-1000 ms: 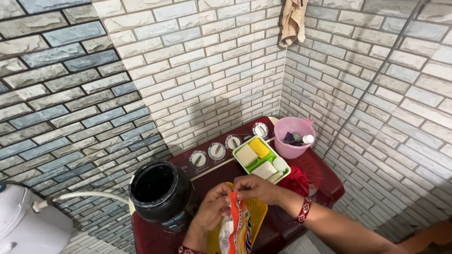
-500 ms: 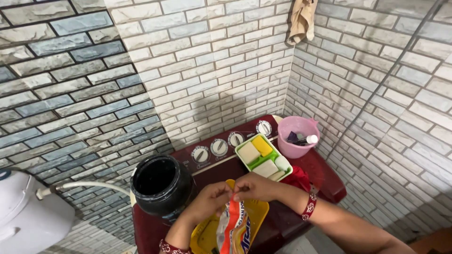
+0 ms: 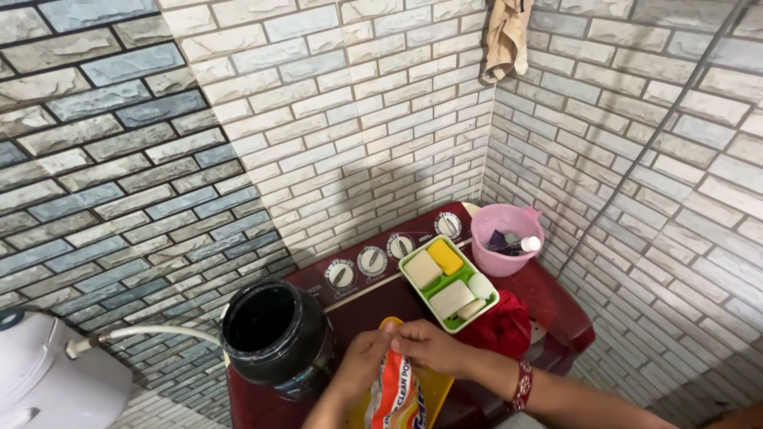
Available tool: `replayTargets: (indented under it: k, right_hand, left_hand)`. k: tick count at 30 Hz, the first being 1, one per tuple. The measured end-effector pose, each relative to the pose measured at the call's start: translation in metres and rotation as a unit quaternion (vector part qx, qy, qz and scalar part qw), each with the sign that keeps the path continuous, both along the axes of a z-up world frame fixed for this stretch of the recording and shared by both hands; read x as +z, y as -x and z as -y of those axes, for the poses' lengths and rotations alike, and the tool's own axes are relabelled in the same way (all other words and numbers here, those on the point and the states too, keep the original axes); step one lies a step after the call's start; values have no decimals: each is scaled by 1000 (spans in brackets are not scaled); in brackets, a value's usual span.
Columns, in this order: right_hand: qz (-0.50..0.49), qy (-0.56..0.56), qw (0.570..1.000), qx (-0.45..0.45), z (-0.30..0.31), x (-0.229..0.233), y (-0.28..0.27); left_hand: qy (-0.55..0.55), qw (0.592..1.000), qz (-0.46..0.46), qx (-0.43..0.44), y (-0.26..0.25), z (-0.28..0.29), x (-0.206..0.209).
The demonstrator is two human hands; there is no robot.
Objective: The person opens a black tub and a Tide detergent packet on a washing machine top. They repeatedly scoop detergent powder from the packet into the black tub using a white scoop, then place the scoop back into the tub. The person continues this scooping cycle multiple times.
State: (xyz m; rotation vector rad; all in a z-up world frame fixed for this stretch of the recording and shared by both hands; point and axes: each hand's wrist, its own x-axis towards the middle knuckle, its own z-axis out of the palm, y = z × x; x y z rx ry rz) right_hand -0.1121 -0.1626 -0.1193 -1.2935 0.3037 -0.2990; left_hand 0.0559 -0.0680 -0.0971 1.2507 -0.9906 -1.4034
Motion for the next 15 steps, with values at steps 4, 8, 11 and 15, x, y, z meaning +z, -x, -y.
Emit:
replayTargets:
  k: [4, 8, 11, 15]
  right_hand:
    - [76, 40, 994, -64, -6, -22, -8]
    - [46, -13, 992, -117, -16, -22, -15]
    - [68, -51, 989, -120, -22, -11, -19]
    - [60, -95, 986, -119, -27, 3, -20]
  left_hand:
    - [47, 993, -77, 72, 9, 6, -31]
    - [13, 986, -113, 125, 11, 10, -47]
    - [30, 985, -101, 139, 8, 13, -52]
    - [15, 974, -157, 160, 10, 15, -58]
